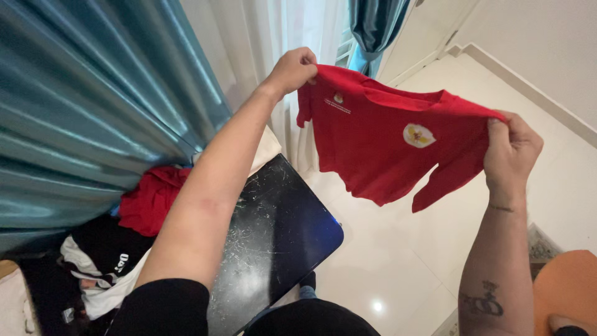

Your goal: The person packs clothing into a suitcase by hand, folding a blue shirt and a red jersey and placing them inside alongside other garments.

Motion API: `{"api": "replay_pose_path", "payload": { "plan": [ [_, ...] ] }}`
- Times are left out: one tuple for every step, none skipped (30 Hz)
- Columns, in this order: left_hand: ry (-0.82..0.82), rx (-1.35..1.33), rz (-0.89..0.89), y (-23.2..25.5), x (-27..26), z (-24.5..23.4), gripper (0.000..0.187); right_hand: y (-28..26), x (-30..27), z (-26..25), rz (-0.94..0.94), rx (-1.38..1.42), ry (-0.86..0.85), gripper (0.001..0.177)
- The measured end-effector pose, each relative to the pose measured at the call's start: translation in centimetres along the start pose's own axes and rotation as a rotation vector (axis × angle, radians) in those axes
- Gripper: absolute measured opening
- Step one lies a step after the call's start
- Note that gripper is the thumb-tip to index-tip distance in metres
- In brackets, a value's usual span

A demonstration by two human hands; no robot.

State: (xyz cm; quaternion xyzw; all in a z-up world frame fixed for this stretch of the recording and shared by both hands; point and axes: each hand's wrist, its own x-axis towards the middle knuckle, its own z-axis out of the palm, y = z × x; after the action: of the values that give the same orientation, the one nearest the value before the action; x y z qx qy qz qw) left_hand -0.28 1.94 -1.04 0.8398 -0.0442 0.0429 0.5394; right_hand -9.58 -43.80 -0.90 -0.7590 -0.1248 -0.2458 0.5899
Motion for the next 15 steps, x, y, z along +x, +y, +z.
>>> {"api": "replay_pose_path", "payload": {
  "plan": [
    [0.003,0.000,-0.002,-0.1,-0.5,-0.2,0.021,-0.2,-0.5,0.1,0.006,-0.031,-0.017,0.017],
    [-0.042,-0.020,0.001,-0.2,-1.1,-0.5,0.025,-0.4,-1.0,0.3,0.012,-0.061,-0.033,0.017],
    [-0.088,-0.042,0.004,-0.3,-1.5,-0.7,0.031,-0.4,-1.3,0.7,0.012,-0.060,-0.037,0.017],
    [-0.086,-0.042,0.002,-0.5,-1.9,-0.9,0.031,-0.5,-1.5,1.1,0.001,-0.073,-0.054,0.016],
    [-0.078,0.004,0.014,-0.7,-2.3,-1.0,0.028,-0.5,-1.8,1.4,-0.011,-0.086,-0.071,0.016],
    [-0.070,0.050,0.026,-0.9,-2.6,-1.1,0.027,-0.6,-2.0,1.6,-0.013,-0.086,-0.073,0.016],
    [-0.067,0.050,0.026,-1.1,-2.8,-1.3,0.027,-0.6,-2.3,2.0,-0.010,-0.090,-0.081,0.015],
    [-0.037,0.076,0.011,-1.4,-3.0,-1.3,0.024,-0.6,-2.5,2.2,-0.008,-0.094,-0.089,0.015],
    [-0.006,0.101,-0.007,-1.7,-3.2,-1.5,0.022,-0.6,-2.7,2.4,-0.009,-0.092,-0.093,0.015],
    [-0.002,0.102,-0.009,-1.9,-3.2,-1.7,0.022,-0.6,-2.8,2.7,0.032,-0.072,-0.095,0.014],
    [0.005,0.047,0.013,-2.1,-3.3,-1.7,0.020,-0.7,-3.0,2.9,0.073,-0.054,-0.096,0.014],
    [0.012,-0.008,0.036,-2.3,-3.4,-1.9,0.018,-0.8,-3.2,3.0,0.073,-0.053,-0.098,0.014],
    [0.014,-0.008,0.035,-2.4,-3.5,-2.1,0.018,-1.0,-3.3,3.3,0.069,-0.005,-0.120,0.014],
    [0.016,-0.112,-0.035,-2.3,-3.6,-2.4,0.017,-1.2,-3.5,3.5,0.065,0.042,-0.141,0.015],
    [0.020,-0.214,-0.106,-2.2,-3.8,-2.7,0.016,-1.6,-3.8,3.6,0.064,0.044,-0.144,0.015]
  ]
}}
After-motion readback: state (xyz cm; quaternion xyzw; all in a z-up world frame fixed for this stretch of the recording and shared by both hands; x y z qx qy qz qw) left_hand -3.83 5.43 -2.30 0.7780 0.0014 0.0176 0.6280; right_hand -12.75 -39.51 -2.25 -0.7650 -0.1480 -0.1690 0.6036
